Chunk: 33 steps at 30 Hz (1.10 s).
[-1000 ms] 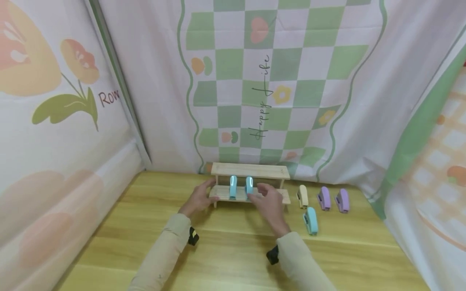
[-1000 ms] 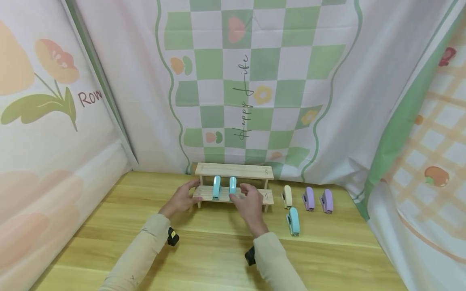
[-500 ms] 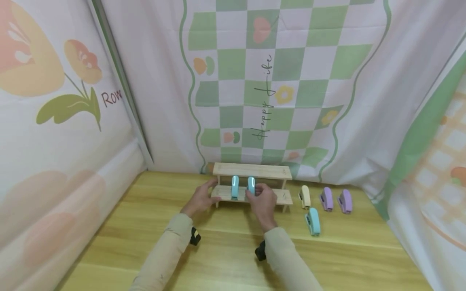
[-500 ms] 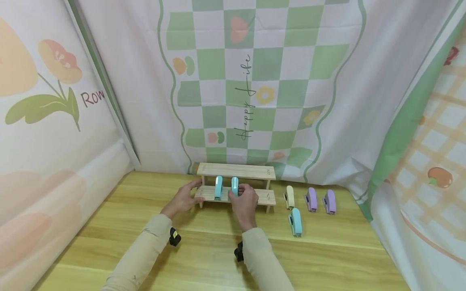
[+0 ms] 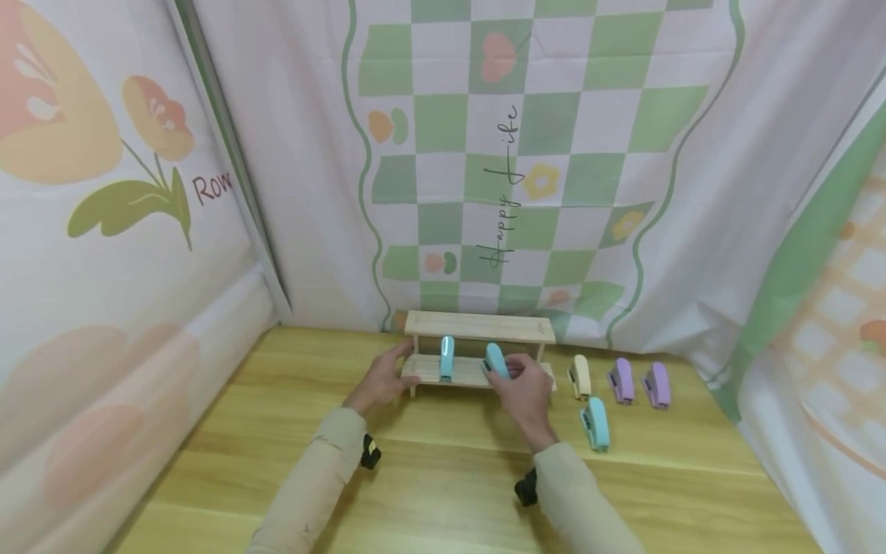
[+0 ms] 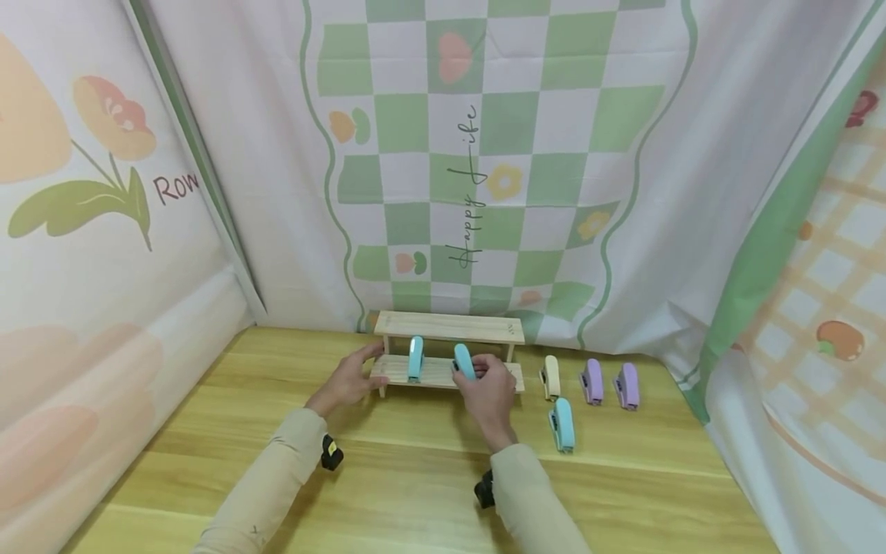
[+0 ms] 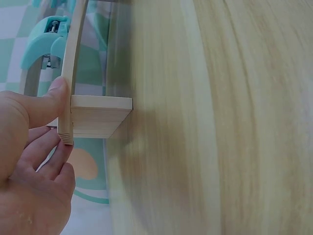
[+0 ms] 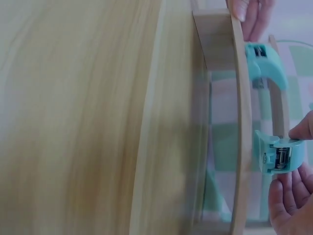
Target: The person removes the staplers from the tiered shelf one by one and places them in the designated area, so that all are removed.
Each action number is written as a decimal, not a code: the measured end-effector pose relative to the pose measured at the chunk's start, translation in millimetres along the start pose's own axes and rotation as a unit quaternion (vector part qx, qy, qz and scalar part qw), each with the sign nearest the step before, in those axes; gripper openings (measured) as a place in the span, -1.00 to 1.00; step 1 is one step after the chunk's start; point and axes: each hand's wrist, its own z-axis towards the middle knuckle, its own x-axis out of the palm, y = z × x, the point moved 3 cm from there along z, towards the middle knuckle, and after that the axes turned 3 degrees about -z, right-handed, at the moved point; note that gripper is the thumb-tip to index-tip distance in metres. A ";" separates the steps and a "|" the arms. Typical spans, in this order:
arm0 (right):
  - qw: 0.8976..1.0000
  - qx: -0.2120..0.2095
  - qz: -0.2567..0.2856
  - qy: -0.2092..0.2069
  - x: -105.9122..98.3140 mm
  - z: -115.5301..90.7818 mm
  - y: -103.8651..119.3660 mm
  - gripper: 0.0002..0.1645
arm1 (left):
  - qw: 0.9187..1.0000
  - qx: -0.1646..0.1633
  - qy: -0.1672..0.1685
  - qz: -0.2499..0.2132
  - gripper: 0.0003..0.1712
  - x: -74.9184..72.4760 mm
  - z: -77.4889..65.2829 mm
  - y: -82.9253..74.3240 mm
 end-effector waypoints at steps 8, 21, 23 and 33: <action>1.000 0.015 -0.015 -0.010 -58.2 1.9 -18.5 -0.55 | 1.000 -0.004 -0.006 0.000 -0.13 -0.8 -0.5 -1.8; 0.995 0.031 -0.058 -0.072 -141.9 -3.2 -68.5 -0.55 | 1.000 -0.004 -0.003 0.008 -0.12 -0.1 -2.6 0.7; 0.994 0.046 -0.060 -0.078 -150.2 -4.9 -77.2 -0.53 | 1.000 -0.005 -0.002 0.009 -0.13 1.0 -2.8 1.2; 0.983 0.129 -0.094 -0.096 -178.1 -8.6 -113.1 -0.49 | 1.000 0.000 -0.001 0.014 -0.14 1.3 -1.9 -1.5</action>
